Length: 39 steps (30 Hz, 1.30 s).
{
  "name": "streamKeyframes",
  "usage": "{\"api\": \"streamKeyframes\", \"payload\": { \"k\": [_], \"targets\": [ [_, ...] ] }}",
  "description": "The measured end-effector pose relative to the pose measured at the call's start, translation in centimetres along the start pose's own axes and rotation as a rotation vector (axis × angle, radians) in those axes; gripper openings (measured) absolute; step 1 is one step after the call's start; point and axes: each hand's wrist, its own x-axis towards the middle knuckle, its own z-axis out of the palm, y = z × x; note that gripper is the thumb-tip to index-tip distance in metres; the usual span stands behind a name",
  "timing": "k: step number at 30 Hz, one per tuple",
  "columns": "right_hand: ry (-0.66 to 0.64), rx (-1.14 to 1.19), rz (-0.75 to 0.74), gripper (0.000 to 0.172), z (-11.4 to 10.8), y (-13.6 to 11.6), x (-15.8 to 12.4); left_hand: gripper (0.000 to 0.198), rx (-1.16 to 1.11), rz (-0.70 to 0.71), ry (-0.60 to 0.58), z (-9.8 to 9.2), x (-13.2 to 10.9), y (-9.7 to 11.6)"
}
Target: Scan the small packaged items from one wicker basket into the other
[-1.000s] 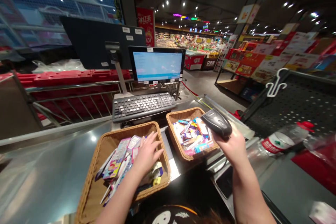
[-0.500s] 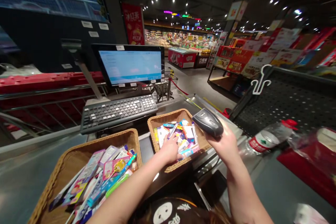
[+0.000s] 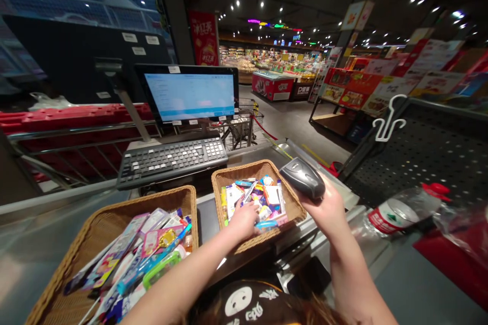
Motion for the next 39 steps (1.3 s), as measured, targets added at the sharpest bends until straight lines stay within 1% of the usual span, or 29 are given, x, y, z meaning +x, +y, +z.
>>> {"api": "streamKeyframes", "payload": {
  "k": [3, 6, 8, 10, 12, 15, 17, 19, 21, 23, 25, 29, 32, 35, 39],
  "targets": [
    [0.002, 0.028, -0.012, 0.042, 0.3, 0.0, 0.4, 0.019, -0.022, -0.049, 0.064, 0.0, 0.0, -0.2],
    [0.001, 0.045, -0.024, 0.039, 0.7, 0.1, 0.6, 0.014, 0.016, -0.097, 0.114, -0.4, -0.2, -0.2],
    [-0.007, 0.056, -0.027, 0.037, 0.8, 0.3, 0.6, 0.018, 0.032, -0.063, 0.135, -0.5, -0.5, -0.3],
    [-0.017, 0.064, -0.034, 0.036, 0.9, 0.5, 0.6, 0.024, 0.050, 0.032, 0.105, -0.5, -0.8, -0.5],
    [-0.023, 0.066, -0.037, 0.036, 0.9, 0.6, 0.6, 0.034, 0.083, 0.118, 0.040, -0.3, -0.8, -0.7],
    [-0.023, 0.069, -0.020, 0.037, 0.9, 0.7, 0.6, 0.048, 0.119, 0.127, -0.032, 0.2, -0.2, -1.1],
    [-0.023, 0.069, -0.009, 0.037, 0.9, 0.7, 0.6, 0.045, 0.110, 0.102, -0.053, 0.3, 0.4, -1.2],
    [-0.028, 0.064, -0.010, 0.036, 0.9, 0.8, 0.6, 0.034, 0.082, 0.053, -0.059, 0.2, 1.0, -1.3],
    [-0.034, 0.061, -0.017, 0.035, 1.0, 1.0, 0.6, 0.026, 0.056, -0.004, -0.048, -0.1, 1.2, -1.4],
    [-0.042, 0.062, -0.026, 0.035, 1.0, 1.1, 0.6, 0.022, 0.047, -0.049, -0.024, -0.6, 1.1, -1.7],
    [-0.047, 0.057, -0.026, 0.035, 1.0, 1.1, 0.6, 0.018, 0.044, -0.064, 0.054, -1.3, 0.8, -2.0],
    [-0.051, 0.048, -0.011, 0.038, 1.3, 0.9, 0.9, 0.008, 0.024, -0.069, 0.345, -3.3, -0.4, -2.6],
    [-0.045, 0.063, -0.039, 0.039, 1.9, 0.4, 1.4, 0.011, 0.032, -0.076, 0.523, -5.2, -1.4, -3.0],
    [-0.046, 0.073, -0.075, 0.040, 2.5, -0.2, 2.0, 0.012, 0.070, -0.085, 0.626, -7.3, -2.6, -3.5],
    [-0.063, 0.111, -0.082, 0.042, 3.3, -1.8, 3.1, 0.010, 0.138, -0.123, 0.706, -10.0, -4.6, -4.2]
  ]
}}
